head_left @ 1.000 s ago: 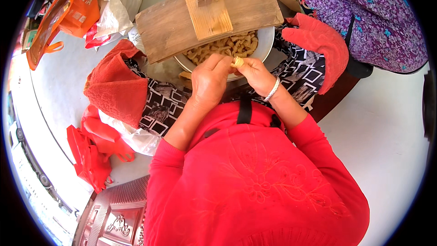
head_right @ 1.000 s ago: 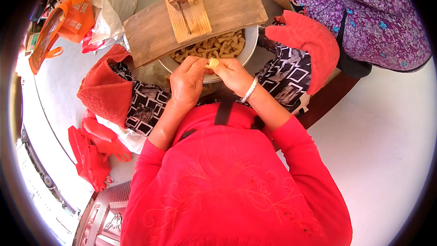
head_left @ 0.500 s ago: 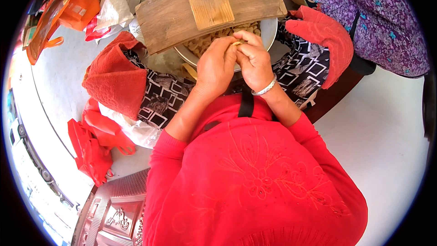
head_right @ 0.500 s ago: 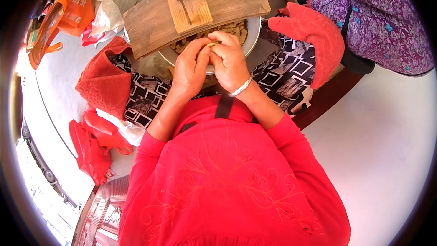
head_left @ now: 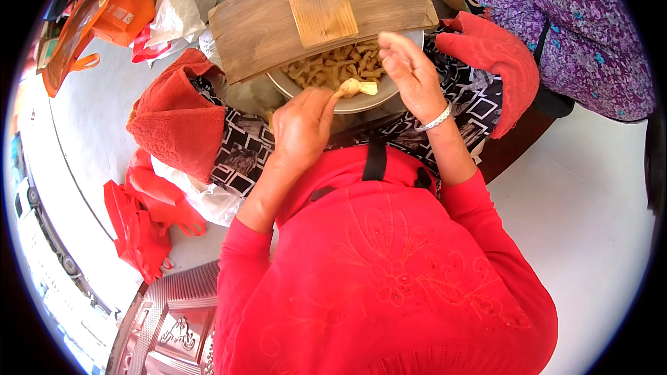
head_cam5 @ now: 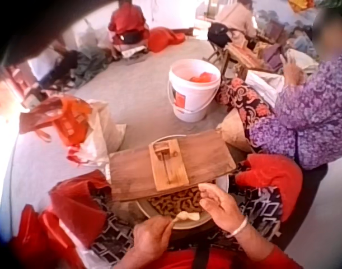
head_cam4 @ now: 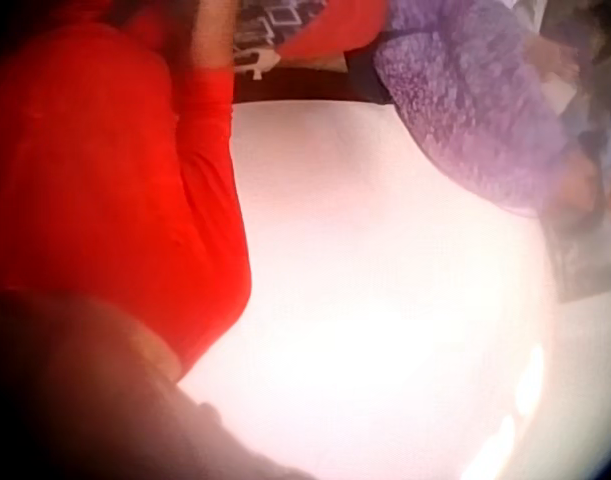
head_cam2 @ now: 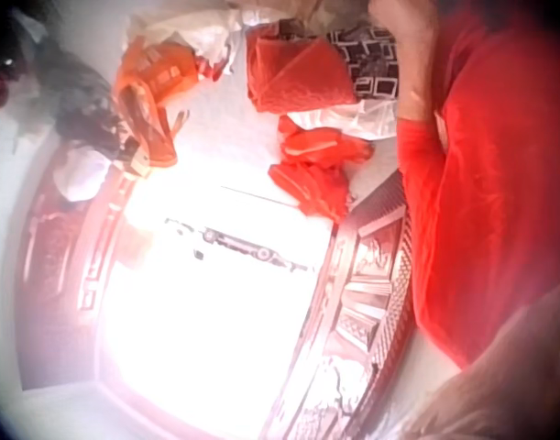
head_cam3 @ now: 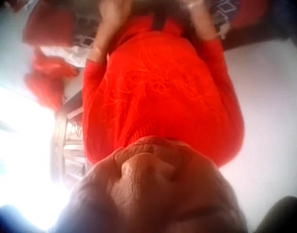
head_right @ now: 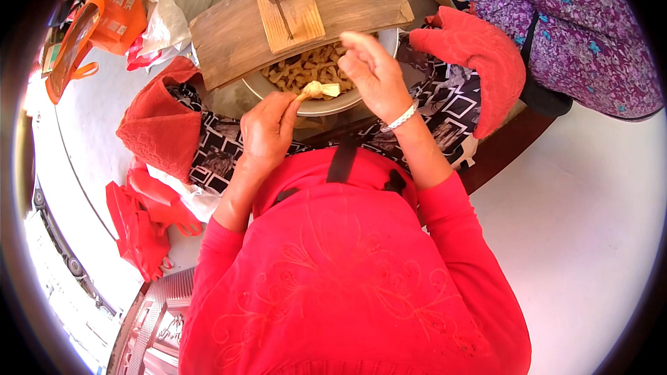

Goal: The person shapes pieces of dough by rolling strips onto a wooden board and dropping them into a metal bowl.

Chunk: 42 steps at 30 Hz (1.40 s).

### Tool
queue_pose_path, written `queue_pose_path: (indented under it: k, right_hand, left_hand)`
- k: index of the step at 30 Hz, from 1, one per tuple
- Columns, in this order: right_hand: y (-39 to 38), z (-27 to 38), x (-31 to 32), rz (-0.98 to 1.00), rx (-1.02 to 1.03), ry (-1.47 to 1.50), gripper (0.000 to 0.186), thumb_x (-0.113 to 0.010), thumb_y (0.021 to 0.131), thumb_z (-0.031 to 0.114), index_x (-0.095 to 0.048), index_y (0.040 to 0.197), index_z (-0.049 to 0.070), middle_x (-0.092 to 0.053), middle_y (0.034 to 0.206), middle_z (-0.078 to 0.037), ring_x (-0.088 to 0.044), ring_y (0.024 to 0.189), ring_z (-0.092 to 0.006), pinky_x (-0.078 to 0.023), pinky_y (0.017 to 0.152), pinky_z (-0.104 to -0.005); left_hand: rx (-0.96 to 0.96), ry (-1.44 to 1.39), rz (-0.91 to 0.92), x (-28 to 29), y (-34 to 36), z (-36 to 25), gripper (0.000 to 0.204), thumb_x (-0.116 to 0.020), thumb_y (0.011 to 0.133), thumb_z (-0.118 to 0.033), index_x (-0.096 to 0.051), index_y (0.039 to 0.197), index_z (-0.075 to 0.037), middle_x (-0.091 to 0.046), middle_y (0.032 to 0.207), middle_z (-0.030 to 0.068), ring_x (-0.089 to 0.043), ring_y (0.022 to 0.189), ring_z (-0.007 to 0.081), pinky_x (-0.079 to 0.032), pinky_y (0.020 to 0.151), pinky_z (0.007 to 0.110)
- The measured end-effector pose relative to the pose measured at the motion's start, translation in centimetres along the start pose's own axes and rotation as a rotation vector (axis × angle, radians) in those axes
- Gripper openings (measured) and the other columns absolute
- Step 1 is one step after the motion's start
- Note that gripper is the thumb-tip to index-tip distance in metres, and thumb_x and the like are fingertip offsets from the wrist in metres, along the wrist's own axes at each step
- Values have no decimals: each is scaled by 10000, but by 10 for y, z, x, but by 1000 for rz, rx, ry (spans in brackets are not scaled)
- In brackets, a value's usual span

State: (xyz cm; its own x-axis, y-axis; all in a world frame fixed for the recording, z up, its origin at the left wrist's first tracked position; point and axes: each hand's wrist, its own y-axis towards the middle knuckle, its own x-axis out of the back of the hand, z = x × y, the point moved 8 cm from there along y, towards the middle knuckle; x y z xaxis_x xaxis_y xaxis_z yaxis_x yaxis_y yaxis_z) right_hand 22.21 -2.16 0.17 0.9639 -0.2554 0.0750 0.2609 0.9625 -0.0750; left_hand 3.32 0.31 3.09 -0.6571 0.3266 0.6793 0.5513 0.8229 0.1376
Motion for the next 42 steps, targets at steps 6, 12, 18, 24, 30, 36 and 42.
queue_pose_path:
  k: [6,12,18,24,30,36,42]
  right_hand:
    - [-1,15,-25,501,-407,-229,306,-622,915,254,-606,732,9,-544,609,-9,-493,583,-64,-397,530,-235]
    - [19,21,-17,538,-246,-148,293,-614,923,229,-590,700,41,-494,572,41,-418,525,-33,-326,471,-203]
    - [66,22,-13,280,-36,-260,267,-588,930,199,-604,728,25,-512,586,39,-445,545,-39,-357,496,-207]
    - [84,5,-21,302,36,-542,301,-608,894,210,-574,687,-6,-478,540,-52,-446,515,-113,-388,509,-290]
    - [65,17,-22,355,129,-970,310,-644,852,346,-660,849,37,-593,712,-153,-580,644,-281,-454,611,-383]
    - [13,102,-47,-3,704,-770,488,-652,803,400,-572,1133,51,-604,998,-136,-575,881,-351,-448,763,-430]
    - [16,59,-31,-60,364,-718,329,-609,882,307,-545,657,75,-581,597,-178,-597,559,-368,-453,507,-459]
  left_hand:
    - [64,-137,97,-3,24,4,132,-599,907,-155,-624,894,-26,-593,721,114,-593,664,264,-458,602,334]
    - [271,-608,460,-5,44,29,193,-562,944,-178,-634,932,1,-541,721,-26,-465,692,57,-406,633,223]
    - [251,-607,198,13,90,62,193,-536,908,-146,-620,963,18,-610,768,29,-538,715,105,-456,667,268]
    - [344,-476,173,-1,102,95,106,-573,884,-105,-582,888,1,-568,720,-10,-507,689,69,-413,613,237]
    - [374,81,50,22,92,97,181,-604,859,-175,-598,882,5,-641,726,178,-654,727,269,-472,625,363]
    - [396,-579,143,-12,49,34,82,-578,878,-69,-550,844,0,-559,616,36,-544,586,84,-436,524,268]
    - [274,-482,279,-13,52,-8,170,-524,918,-129,-597,841,4,-539,602,15,-475,543,84,-390,498,270]
